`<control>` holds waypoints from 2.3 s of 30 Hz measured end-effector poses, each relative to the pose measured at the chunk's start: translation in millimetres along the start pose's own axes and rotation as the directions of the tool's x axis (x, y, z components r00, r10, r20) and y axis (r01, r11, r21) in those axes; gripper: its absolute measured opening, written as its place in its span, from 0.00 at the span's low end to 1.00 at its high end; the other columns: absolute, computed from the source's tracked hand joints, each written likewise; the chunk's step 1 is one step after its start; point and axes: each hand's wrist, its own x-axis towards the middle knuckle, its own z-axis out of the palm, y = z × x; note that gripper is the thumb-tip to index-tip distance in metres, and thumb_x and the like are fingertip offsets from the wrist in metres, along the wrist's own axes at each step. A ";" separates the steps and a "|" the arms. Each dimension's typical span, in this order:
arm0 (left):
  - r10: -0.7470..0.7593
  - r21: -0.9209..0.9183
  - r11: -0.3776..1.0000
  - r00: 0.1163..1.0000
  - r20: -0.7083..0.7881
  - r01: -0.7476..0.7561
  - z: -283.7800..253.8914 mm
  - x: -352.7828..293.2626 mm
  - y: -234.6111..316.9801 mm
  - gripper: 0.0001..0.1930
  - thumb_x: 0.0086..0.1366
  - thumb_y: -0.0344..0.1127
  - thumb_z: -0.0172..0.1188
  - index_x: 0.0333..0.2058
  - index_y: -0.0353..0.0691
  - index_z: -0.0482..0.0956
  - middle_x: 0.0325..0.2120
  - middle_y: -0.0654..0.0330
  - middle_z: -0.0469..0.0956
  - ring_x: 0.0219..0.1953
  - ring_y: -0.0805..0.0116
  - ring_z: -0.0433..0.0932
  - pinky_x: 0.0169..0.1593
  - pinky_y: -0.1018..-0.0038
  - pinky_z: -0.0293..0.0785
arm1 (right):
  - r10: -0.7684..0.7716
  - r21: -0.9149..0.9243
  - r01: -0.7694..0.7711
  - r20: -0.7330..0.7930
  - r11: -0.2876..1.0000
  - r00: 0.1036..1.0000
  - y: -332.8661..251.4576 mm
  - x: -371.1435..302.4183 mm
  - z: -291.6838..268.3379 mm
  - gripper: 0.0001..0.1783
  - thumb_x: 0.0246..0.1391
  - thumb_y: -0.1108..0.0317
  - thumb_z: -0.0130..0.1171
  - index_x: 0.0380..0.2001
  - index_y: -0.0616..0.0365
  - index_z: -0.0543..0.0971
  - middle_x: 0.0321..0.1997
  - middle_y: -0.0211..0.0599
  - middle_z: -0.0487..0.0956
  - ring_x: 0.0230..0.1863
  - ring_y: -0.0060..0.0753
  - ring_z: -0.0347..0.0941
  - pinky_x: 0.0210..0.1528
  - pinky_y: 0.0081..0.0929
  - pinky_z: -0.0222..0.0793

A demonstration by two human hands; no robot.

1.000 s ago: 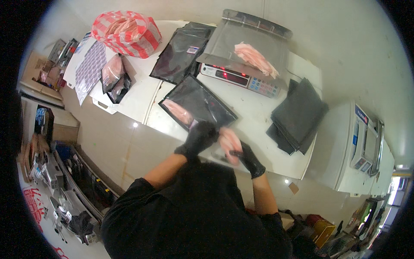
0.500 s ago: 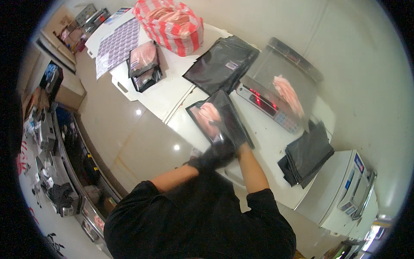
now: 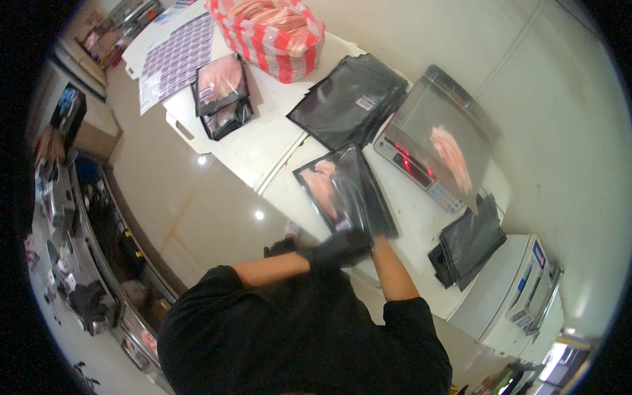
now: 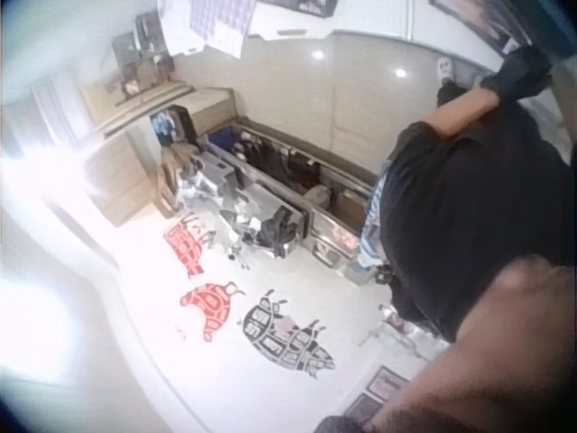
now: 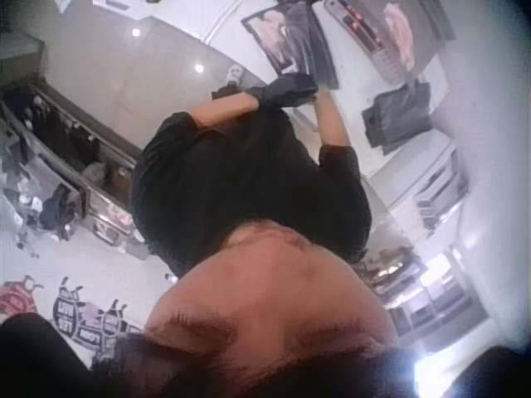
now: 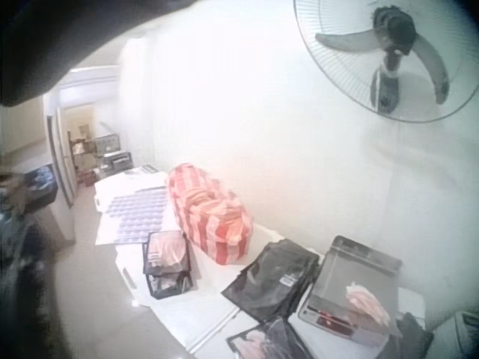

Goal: The person weighs portions of sliced meat on a scale and places them into black plastic trays, then stacks the trays on a counter.

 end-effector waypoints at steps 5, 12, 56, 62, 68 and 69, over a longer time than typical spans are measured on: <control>0.059 -0.181 0.982 0.998 0.035 -0.051 -8.3 -2.2 -12.1 0.12 0.64 0.35 0.64 0.44 0.37 0.80 0.41 0.48 0.79 0.44 0.48 0.79 0.47 0.59 0.76 | -0.050 -0.116 0.043 -0.058 0.992 0.997 5.3 4.0 5.6 0.20 0.48 0.78 0.61 0.48 0.59 0.81 0.46 0.41 0.83 0.51 0.41 0.79 0.53 0.36 0.76; -0.186 -0.102 0.981 0.959 -0.216 0.167 -117.5 -44.9 -59.7 0.14 0.55 0.26 0.69 0.42 0.39 0.84 0.39 0.54 0.84 0.44 0.54 0.82 0.50 0.62 0.77 | -0.421 -0.813 -0.045 -0.347 0.581 0.838 44.8 -147.3 -24.8 0.21 0.46 0.81 0.59 0.46 0.58 0.82 0.46 0.42 0.84 0.51 0.44 0.79 0.53 0.38 0.77; -0.174 0.383 0.889 0.959 -0.225 0.252 39.0 -5.8 7.2 0.16 0.57 0.38 0.70 0.43 0.40 0.80 0.36 0.52 0.78 0.39 0.49 0.78 0.41 0.55 0.75 | -0.100 0.141 0.180 -0.448 0.973 0.888 -49.1 -188.9 -186.1 0.24 0.68 0.61 0.53 0.63 0.59 0.71 0.55 0.33 0.78 0.53 0.25 0.75 0.47 0.23 0.70; -0.229 0.440 0.847 0.952 -0.204 0.298 61.5 9.4 11.6 0.17 0.60 0.38 0.65 0.46 0.38 0.76 0.37 0.49 0.77 0.41 0.45 0.77 0.43 0.53 0.74 | 0.328 0.625 -0.082 -0.289 0.776 0.899 13.4 -273.0 -73.4 0.33 0.59 0.65 0.55 0.68 0.57 0.66 0.56 0.30 0.78 0.49 0.27 0.77 0.44 0.23 0.70; -0.139 0.460 0.856 0.962 -0.234 0.235 50.2 26.7 0.8 0.11 0.58 0.29 0.63 0.40 0.39 0.77 0.33 0.49 0.77 0.37 0.44 0.78 0.40 0.54 0.76 | 0.361 0.809 -0.042 -0.216 0.587 0.907 2.4 -273.9 -31.2 0.33 0.60 0.69 0.54 0.69 0.58 0.65 0.63 0.36 0.75 0.59 0.33 0.75 0.55 0.25 0.70; -0.138 0.410 0.884 0.962 -0.235 0.226 47.9 25.4 0.1 0.10 0.57 0.29 0.64 0.39 0.38 0.77 0.33 0.49 0.77 0.37 0.44 0.78 0.41 0.54 0.76 | 0.304 0.807 -0.008 -0.214 0.590 0.928 -2.9 -264.3 -29.6 0.32 0.61 0.70 0.53 0.69 0.58 0.65 0.63 0.36 0.75 0.60 0.34 0.75 0.57 0.26 0.70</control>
